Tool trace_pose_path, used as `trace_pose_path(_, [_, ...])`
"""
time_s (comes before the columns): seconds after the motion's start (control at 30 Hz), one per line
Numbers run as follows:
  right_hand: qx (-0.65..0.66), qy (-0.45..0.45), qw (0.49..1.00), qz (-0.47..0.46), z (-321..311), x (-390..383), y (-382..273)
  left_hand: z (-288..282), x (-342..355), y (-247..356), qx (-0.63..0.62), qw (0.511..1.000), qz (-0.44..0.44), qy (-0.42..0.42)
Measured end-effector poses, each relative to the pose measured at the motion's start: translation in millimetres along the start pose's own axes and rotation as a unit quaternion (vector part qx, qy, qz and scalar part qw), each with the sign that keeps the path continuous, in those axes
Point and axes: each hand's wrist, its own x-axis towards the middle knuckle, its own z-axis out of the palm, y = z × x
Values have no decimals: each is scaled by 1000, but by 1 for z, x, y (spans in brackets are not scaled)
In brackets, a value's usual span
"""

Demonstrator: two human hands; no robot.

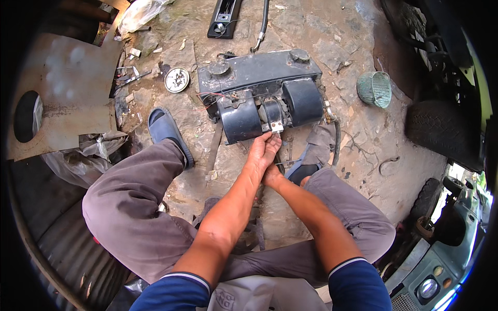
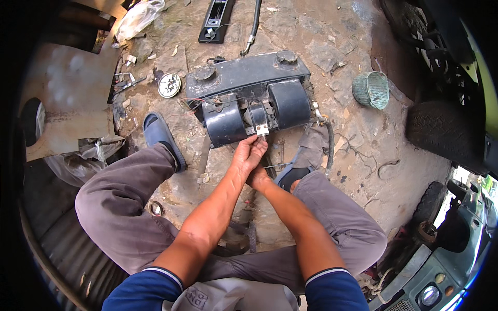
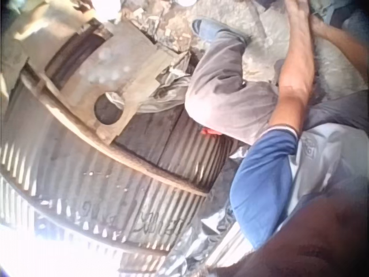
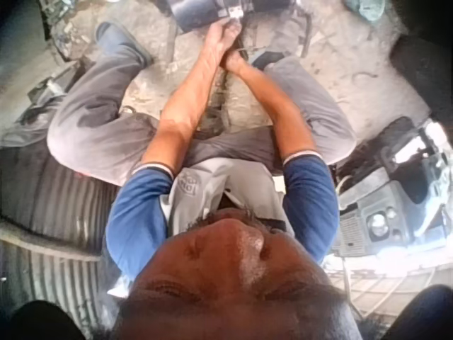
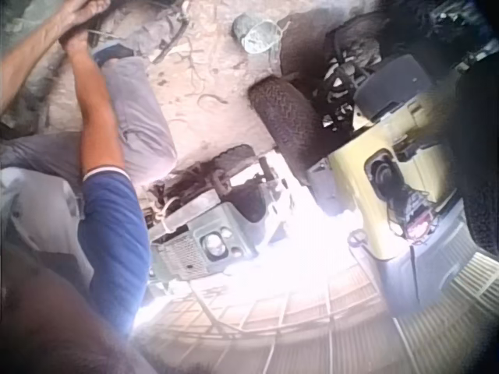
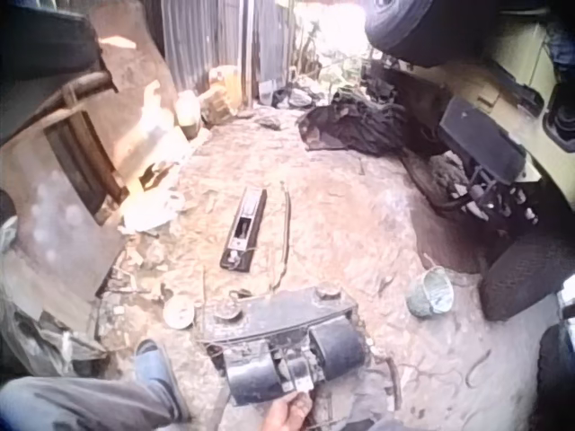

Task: The person manipulates a blower motor assembly while sitting on the ground, using a screwdriver and wiping the components with a cloth.

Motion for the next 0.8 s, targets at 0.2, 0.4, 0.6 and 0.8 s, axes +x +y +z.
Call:
trace_pose_path(0.2, [31, 25, 997, -69, -77, -56, 6, 2, 5, 1, 34, 999, -13, -6])
trace_pose_path(0.4, [179, 40, 975, 123, -251, -132, 37, -4, 13, 4, 73, 997, -4, -15])
trace_pose_path(0.6, [295, 313, 870, 242, -390, -143, 90, 9, 1, 0, 78, 997, 2, -4])
trace_pose_path(0.8, [249, 293, 898, 213, -395, -74, 100, 12, -2, 1, 92, 996, 11, 1])
